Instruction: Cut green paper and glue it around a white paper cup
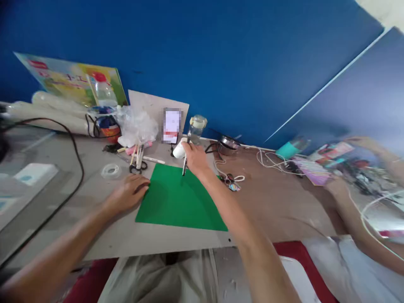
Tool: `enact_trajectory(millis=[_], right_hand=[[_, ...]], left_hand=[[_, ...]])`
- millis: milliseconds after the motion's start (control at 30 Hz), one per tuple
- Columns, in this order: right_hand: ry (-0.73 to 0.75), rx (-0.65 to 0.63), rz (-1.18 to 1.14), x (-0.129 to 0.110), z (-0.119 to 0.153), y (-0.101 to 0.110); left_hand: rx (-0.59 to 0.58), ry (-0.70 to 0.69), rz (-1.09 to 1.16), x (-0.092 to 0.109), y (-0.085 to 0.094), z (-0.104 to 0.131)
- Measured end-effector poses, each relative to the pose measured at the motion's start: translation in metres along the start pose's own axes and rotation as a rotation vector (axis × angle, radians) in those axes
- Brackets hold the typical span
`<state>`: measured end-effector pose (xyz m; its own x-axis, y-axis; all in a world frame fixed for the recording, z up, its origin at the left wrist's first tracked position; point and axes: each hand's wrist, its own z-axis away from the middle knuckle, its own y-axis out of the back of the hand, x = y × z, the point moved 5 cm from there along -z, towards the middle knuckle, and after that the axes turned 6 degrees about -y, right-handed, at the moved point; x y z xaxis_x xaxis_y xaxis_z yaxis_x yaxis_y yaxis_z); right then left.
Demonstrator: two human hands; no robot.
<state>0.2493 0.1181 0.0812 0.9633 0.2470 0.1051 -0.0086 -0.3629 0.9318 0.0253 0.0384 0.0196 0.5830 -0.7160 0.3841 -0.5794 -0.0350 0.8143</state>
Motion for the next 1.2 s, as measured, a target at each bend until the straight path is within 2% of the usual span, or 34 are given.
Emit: enact_trajectory(millis=[167,333,400,500,600,700,767,800,867,933,1000,1100,1200], right_hand=[[0.143,-0.063,0.002,-0.020,-0.013,-0.006],[0.085,-0.040,-0.068,-0.027,-0.007,0.002],[0.044,-0.004,-0.120,-0.023,0.005,0.006],[-0.089,0.011,-0.235,-0.002,0.027,0.001],[-0.133,-0.084,-0.251,0.016,0.040,-0.011],[-0.164,-0.201,-0.389,0.019,0.044,-0.017],[-0.190,-0.178,-0.531,0.010,0.043,-0.011],[-0.183,-0.122,-0.567,0.002,0.041,-0.006],[-0.115,-0.057,-0.523,-0.018,0.039,0.004],[-0.041,-0.097,-0.398,-0.036,0.035,0.007],[-0.067,-0.193,-0.305,-0.039,0.029,0.004],[-0.220,-0.261,-0.292,-0.014,0.014,0.001],[-0.437,-0.345,-0.317,0.028,-0.002,-0.004]], left_hand=[[-0.004,0.018,0.002,0.001,0.001,-0.001],[-0.025,0.031,0.004,0.002,0.002,-0.002],[-0.031,0.039,0.010,0.002,0.002,-0.002],[-0.041,0.037,0.024,0.001,0.000,-0.002],[-0.050,0.013,0.017,0.002,-0.002,-0.002],[-0.047,-0.006,0.004,0.001,-0.004,-0.002],[-0.045,-0.007,0.001,0.001,-0.004,-0.003],[-0.045,-0.005,0.000,0.000,-0.004,-0.003],[-0.047,-0.001,-0.002,-0.001,-0.004,-0.003],[-0.051,-0.002,-0.002,-0.001,-0.004,-0.002],[-0.051,-0.001,-0.001,-0.002,-0.005,-0.002],[-0.047,0.003,0.008,-0.001,-0.004,-0.001],[-0.057,0.002,0.009,0.000,-0.005,-0.001]])
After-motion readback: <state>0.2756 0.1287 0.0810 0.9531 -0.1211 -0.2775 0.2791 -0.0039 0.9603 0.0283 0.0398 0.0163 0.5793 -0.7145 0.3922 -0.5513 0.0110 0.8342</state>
